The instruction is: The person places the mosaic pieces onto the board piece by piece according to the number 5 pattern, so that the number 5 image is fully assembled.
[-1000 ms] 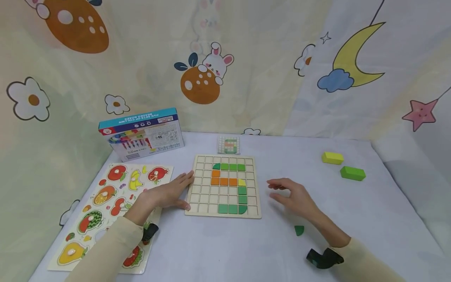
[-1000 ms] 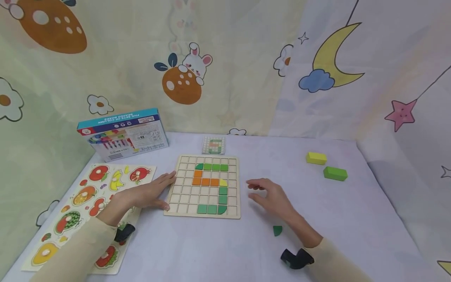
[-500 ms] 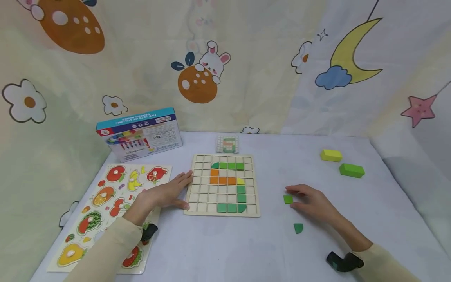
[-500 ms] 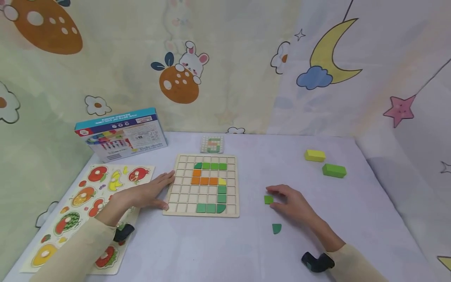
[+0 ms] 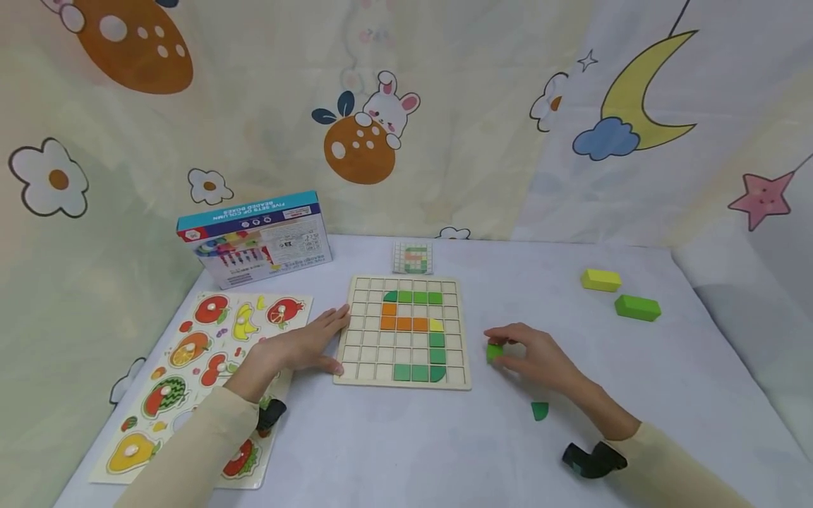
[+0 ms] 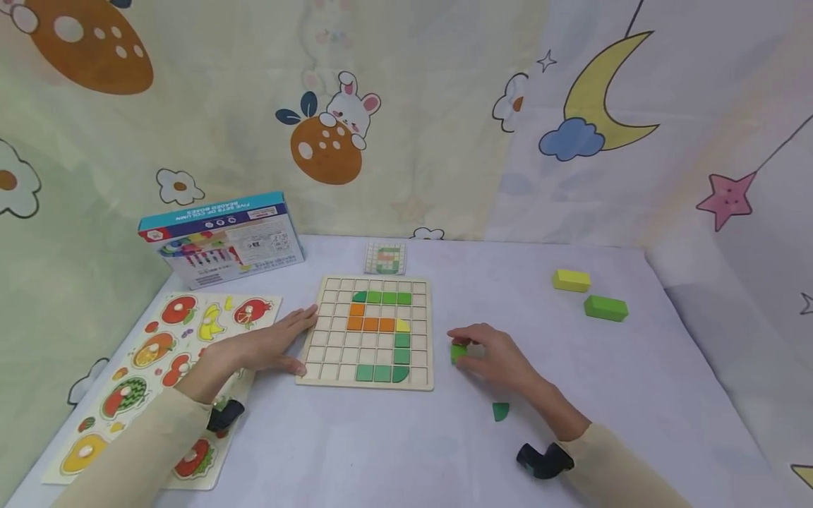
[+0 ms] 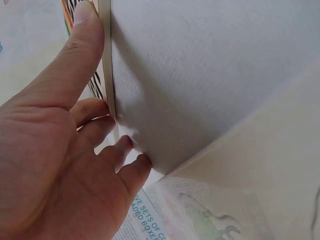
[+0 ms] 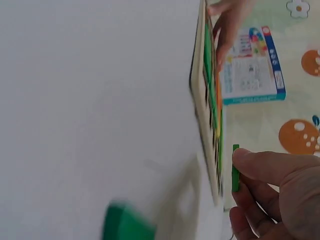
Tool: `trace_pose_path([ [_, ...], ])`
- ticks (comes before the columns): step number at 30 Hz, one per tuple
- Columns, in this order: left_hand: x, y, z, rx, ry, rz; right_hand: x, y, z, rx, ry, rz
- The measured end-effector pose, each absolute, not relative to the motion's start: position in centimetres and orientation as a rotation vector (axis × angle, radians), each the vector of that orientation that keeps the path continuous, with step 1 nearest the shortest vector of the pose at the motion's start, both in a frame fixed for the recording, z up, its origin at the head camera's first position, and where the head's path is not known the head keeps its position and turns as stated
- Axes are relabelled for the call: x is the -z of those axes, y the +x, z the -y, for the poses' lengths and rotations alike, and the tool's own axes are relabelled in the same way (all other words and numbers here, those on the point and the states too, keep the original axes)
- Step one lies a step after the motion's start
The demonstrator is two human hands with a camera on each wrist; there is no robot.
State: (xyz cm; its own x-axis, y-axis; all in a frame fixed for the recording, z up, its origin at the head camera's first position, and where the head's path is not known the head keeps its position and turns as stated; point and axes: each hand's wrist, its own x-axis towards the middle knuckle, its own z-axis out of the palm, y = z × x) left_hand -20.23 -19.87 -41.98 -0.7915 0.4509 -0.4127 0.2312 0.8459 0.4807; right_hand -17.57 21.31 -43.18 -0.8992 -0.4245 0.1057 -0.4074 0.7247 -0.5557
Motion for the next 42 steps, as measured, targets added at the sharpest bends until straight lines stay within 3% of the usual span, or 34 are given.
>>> trace_pose_path([
  [9, 42.4, -20.1, 19.8, -0.580, 0.501, -2.483, 42.9, -18.7, -12.2, 1.130, -0.944, -2.617],
  [21, 42.3, -20.4, 19.7, -0.517, 0.528, -2.502, 44.2, -19.4, -4.9, 1.032, -0.875, -2.640],
  [34, 42.0, -20.3, 19.9, -0.525, 0.508, -2.511, 43.9, -19.2, -5.0, 1.006, -0.890, -2.638],
  [42, 42.0, -20.1, 20.0, -0.536, 0.507, -2.509, 41.8, -18.9, -13.0, 1.147, -0.760, -2.626],
])
